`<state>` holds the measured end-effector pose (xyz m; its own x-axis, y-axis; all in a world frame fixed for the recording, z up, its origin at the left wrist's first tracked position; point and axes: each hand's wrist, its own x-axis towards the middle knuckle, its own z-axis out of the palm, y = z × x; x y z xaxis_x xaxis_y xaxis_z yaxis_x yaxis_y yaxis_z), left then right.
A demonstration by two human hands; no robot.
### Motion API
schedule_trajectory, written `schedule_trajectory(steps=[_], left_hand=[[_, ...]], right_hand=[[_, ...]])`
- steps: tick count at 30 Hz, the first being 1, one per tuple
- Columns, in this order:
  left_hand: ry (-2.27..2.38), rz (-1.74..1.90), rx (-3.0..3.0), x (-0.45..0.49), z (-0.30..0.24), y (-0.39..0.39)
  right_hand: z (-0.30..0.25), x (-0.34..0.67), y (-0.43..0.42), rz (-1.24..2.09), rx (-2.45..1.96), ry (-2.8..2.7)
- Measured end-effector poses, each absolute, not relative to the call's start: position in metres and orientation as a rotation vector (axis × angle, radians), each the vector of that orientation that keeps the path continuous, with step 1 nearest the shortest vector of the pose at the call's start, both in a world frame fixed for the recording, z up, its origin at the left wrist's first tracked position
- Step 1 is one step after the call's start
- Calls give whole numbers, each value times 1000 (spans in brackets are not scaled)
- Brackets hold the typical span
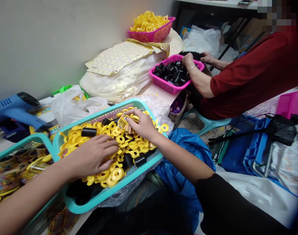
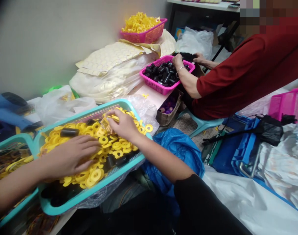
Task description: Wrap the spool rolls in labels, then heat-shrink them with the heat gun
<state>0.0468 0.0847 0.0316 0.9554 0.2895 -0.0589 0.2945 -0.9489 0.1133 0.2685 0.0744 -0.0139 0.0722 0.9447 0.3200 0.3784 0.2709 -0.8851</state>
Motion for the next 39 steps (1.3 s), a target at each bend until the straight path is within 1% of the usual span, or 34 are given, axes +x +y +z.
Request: schedule_trajectory(steps=[3, 7, 14, 18, 21, 23, 25, 26, 30, 32, 36, 39], left_hand=[[467, -156, 2950, 39, 32, 88], [650, -129, 2904, 32, 34, 92], [961, 65, 2825, 16, 36, 90], [916, 97, 2919, 9, 36, 95], [937, 185, 3086, 18, 42, 94], [771, 268, 3197, 33, 43, 85], [487, 207, 3207, 55, 37, 74], [398, 82, 3154, 66, 31, 69], [617, -240, 3019, 99, 11, 68], [603, -345, 2969, 101, 11, 77], [412, -393, 2940, 82, 30, 94], [435, -347, 3001, 58, 44, 100]], right_hand=[[-14, 269, 76, 693, -1300, -1482], [-15, 271, 77, 738, -1287, -1445], [-14, 272, 77, 774, -1300, -1423], [-14, 273, 77, 782, -1294, -1418], [-13, 274, 78, 777, -1289, -1406], [-13, 274, 78, 767, -1280, -1402], [-12, 273, 79, 751, -1267, -1400], [-12, 273, 79, 744, -1259, -1400], [-14, 272, 80, 739, -1258, -1379], [-15, 273, 79, 743, -1268, -1378], [-17, 274, 79, 772, -1251, -1388], [-17, 275, 78, 794, -1256, -1403]])
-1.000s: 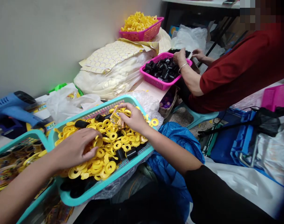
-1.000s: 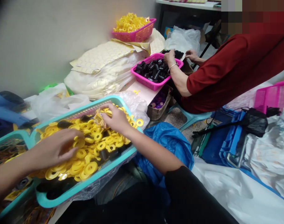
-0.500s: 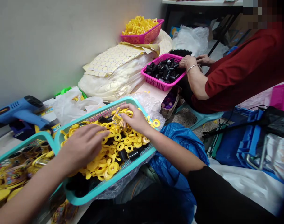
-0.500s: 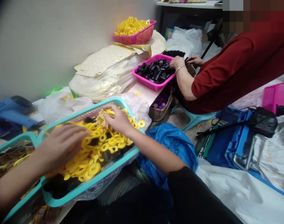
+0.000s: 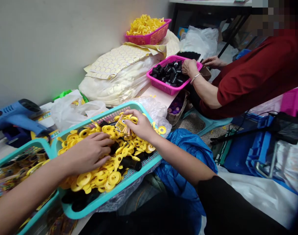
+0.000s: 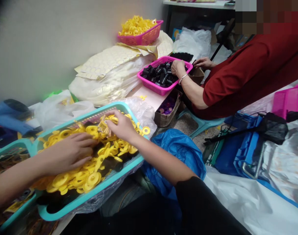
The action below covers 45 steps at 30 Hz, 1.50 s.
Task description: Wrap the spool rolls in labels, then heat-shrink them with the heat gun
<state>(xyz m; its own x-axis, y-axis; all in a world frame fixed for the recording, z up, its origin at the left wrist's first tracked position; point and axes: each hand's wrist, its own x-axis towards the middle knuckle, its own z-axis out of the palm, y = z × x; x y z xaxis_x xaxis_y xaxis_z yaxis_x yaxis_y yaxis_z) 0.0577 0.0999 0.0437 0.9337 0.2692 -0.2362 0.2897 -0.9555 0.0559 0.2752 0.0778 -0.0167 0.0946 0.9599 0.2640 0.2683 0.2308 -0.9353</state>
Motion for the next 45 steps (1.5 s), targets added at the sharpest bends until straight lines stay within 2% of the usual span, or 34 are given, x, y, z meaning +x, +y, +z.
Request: schedule_trajectory(steps=[5, 10, 14, 20, 26, 32, 37, 42, 45], left_hand=[[512, -279, 3048, 25, 46, 105], [492, -57, 3142, 30, 36, 96], [439, -233, 2996, 66, 27, 72], [606, -533, 2929, 91, 24, 72], [538, -366, 2995, 63, 33, 94], [481, -428, 3004, 30, 35, 107], [453, -295, 3054, 18, 34, 114], [438, -104, 3143, 43, 35, 85], [330, -248, 2989, 71, 30, 60]], right_hand=[[-14, 277, 77, 796, -1257, -1412], [-15, 277, 78, 793, -1247, -1410], [-14, 275, 78, 775, -1239, -1412], [-16, 275, 77, 749, -1263, -1417], [-20, 276, 80, 779, -1259, -1402], [-20, 277, 80, 796, -1240, -1400], [-21, 276, 81, 780, -1223, -1407], [-21, 275, 82, 793, -1232, -1403], [-21, 274, 82, 786, -1224, -1404]])
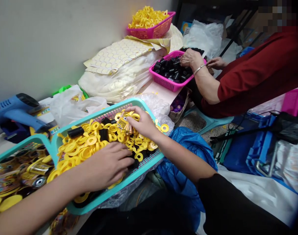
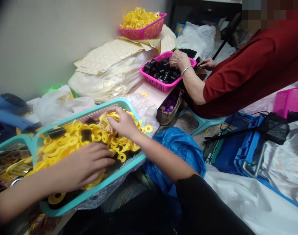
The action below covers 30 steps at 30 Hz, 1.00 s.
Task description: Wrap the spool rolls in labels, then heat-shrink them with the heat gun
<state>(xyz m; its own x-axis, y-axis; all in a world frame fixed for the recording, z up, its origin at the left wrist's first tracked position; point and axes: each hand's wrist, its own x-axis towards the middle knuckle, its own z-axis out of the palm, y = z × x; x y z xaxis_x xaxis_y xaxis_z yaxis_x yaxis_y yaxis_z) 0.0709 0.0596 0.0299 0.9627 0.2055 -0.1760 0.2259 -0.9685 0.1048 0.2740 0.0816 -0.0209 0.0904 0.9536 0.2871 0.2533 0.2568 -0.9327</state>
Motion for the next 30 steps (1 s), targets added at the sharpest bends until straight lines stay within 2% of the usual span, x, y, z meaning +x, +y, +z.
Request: schedule_trajectory(steps=[5, 10, 14, 23, 30], left_hand=[[501, -441, 2941, 86, 23, 67], [512, -295, 3141, 70, 32, 100], [409, -199, 3184, 74, 32, 92], [424, -542, 2903, 89, 21, 70], [513, -569, 2887, 87, 30, 79]], right_hand=[[-22, 275, 82, 781, -1204, -1391], [-22, 276, 81, 772, -1218, -1402], [-21, 276, 81, 767, -1229, -1406], [-20, 276, 81, 762, -1207, -1394], [-20, 277, 82, 799, -1206, -1388]])
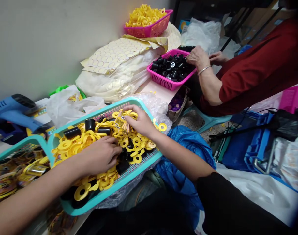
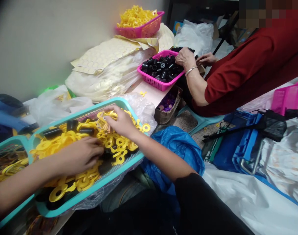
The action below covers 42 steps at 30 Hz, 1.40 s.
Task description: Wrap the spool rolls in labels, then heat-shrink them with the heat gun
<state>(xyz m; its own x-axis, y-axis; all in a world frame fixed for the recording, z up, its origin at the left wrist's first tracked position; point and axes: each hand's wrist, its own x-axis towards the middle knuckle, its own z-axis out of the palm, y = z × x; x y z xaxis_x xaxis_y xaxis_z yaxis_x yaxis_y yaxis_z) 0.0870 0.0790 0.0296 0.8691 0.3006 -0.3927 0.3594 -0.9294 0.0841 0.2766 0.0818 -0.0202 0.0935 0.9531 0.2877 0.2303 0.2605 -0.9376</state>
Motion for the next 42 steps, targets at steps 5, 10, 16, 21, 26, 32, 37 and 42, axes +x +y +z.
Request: schedule_trajectory(steps=[5, 10, 16, 21, 26, 32, 37, 42], left_hand=[[789, -690, 2942, 115, 12, 75], [712, -775, 2878, 119, 15, 78], [714, -548, 3089, 114, 39, 69], [846, -230, 3156, 124, 25, 83], [689, -463, 3029, 103, 22, 96], [610, -445, 2974, 78, 42, 81], [741, -319, 3083, 101, 35, 88], [775, -298, 3033, 131, 19, 115]], right_hand=[[-22, 276, 83, 859, -1224, -1368], [-25, 277, 86, 817, -1187, -1351], [-21, 281, 91, 1020, -1105, -985], [-19, 283, 95, 1244, -829, -592], [-21, 283, 98, 1322, -737, -416], [-17, 288, 100, 1355, -736, -291], [-13, 291, 100, 1362, -616, -280], [-17, 293, 103, 1301, -617, -317]])
